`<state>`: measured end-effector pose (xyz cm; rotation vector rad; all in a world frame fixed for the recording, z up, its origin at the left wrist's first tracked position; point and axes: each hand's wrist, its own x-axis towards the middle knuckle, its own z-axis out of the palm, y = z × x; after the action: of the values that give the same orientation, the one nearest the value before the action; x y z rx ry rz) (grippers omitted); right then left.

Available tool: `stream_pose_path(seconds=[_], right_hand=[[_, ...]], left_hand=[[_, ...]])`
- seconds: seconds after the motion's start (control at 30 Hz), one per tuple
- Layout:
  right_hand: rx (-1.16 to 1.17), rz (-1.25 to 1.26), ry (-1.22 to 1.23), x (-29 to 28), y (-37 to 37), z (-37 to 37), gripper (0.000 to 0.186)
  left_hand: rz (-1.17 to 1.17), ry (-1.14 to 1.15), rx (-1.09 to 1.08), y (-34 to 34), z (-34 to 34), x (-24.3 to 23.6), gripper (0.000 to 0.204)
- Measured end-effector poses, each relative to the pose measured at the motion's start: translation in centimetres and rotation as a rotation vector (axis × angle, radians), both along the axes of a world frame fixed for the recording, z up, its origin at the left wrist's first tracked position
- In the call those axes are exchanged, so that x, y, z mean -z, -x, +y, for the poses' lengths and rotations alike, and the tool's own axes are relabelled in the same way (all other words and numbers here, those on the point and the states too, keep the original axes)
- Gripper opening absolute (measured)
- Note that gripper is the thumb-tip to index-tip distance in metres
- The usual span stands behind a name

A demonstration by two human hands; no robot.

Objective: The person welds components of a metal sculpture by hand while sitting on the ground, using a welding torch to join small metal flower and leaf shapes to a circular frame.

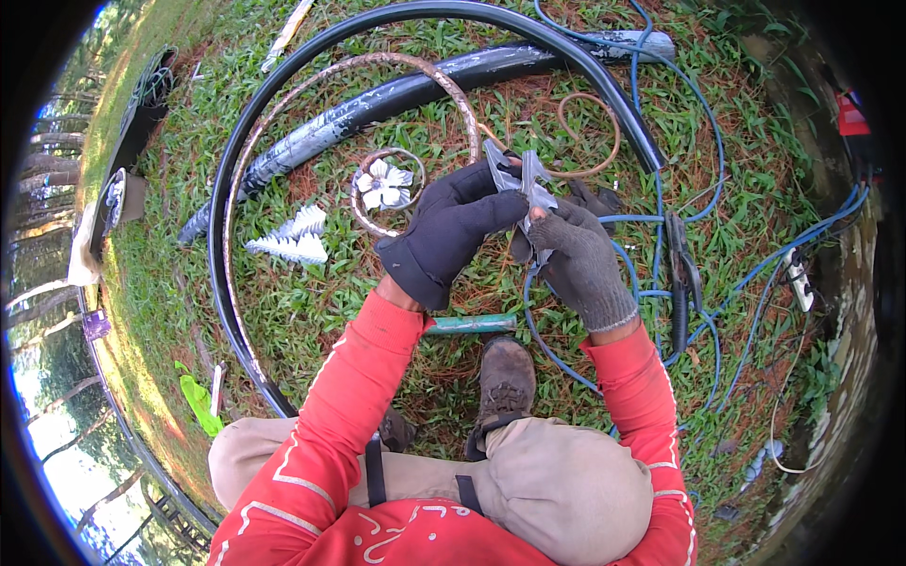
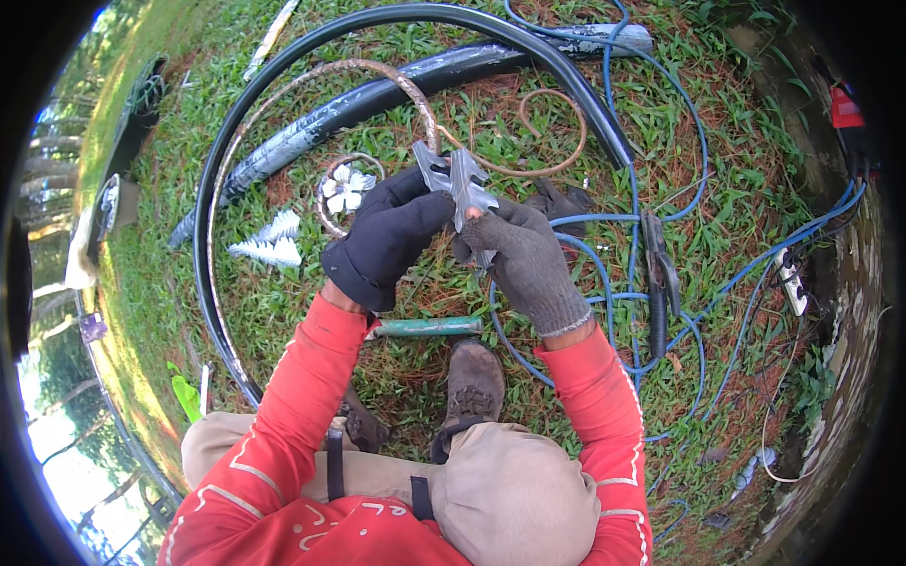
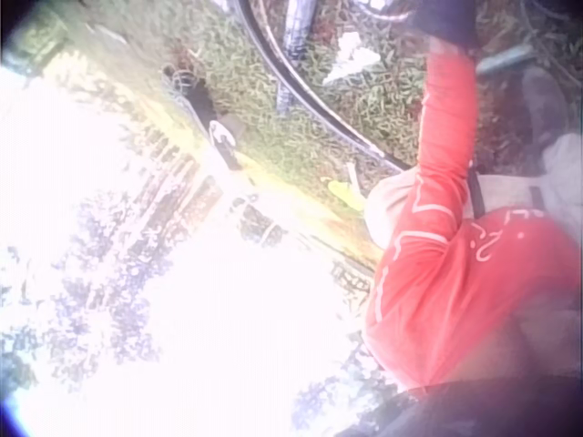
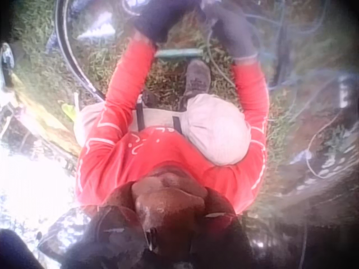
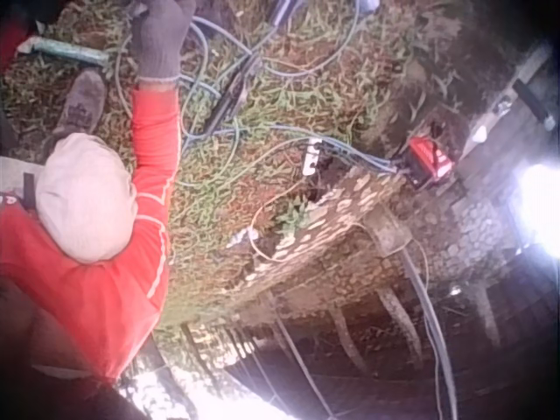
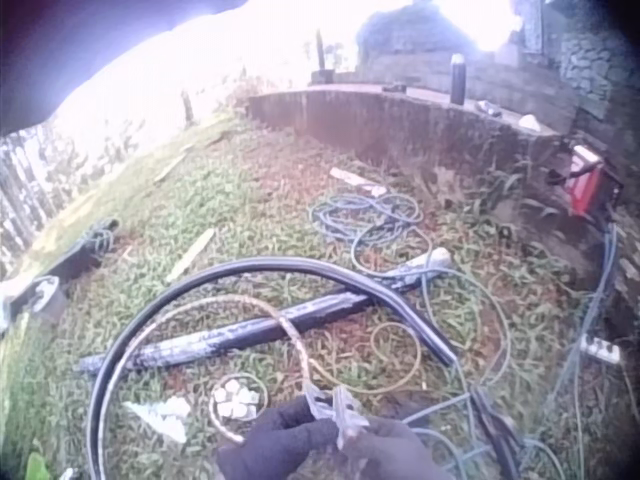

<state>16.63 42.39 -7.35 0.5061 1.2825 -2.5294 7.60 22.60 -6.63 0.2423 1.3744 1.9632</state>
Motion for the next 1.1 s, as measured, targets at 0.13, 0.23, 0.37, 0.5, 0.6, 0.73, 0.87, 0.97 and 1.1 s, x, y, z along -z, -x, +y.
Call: stream_pose_path(seconds=[0.13, 0.23, 0.37, 0.5, 0.6, 0.73, 0.87, 0.97, 1.1], right_hand=[[0.117, -0.042, -0.139, 0.7, 0.8, -0.5, 0.04], [0.25, -0.009, -0.43, 0.9, 2.1, 1.0, 0.036], [0.237, 0.067, -0.851, -0.3, 6.3, 4.1, 0.032], [0.079, 0.246, -1.394, 4.1, 13.1, 5.2, 0.026], [0.004, 0.344, -1.491, 7.2, 15.4, 3.6, 0.023], [-0.078, 0.389, -1.573, 9.2, 16.8, 2.1, 0.02], [-0.229, 0.382, -1.547, 10.0, 16.5, 1.6, 0.022], [-0.287, 0.354, -1.419, 9.9, 16.5, 1.6, 0.026], [-0.407, 0.35, -1.178, 9.3, 16.5, 2.2, 0.043]], left_hand=[[-0.01, 0.021, -0.069, 1.0, 0.0, 0.3, 0.053], [-0.018, -0.025, -0.238, 3.4, -1.3, 0.4, 0.043], [-0.056, 0.298, -0.247, 8.6, -1.8, 0.6, 0.035], [-0.158, 0.508, -0.155, 13.0, -0.7, 2.5, 0.021], [0.131, 0.805, 0.095, 14.9, -0.3, 4.0, 0.016], [0.826, 1.133, 0.48, 15.6, -0.2, 6.0, 0.011], [0.965, 1.124, 0.558, 15.6, 0.0, 7.8, 0.012], [1.02, 1.126, 0.55, 15.5, -0.2, 9.1, 0.016], [0.939, 1.136, 0.492, 15.7, -0.5, 10.3, 0.059]])
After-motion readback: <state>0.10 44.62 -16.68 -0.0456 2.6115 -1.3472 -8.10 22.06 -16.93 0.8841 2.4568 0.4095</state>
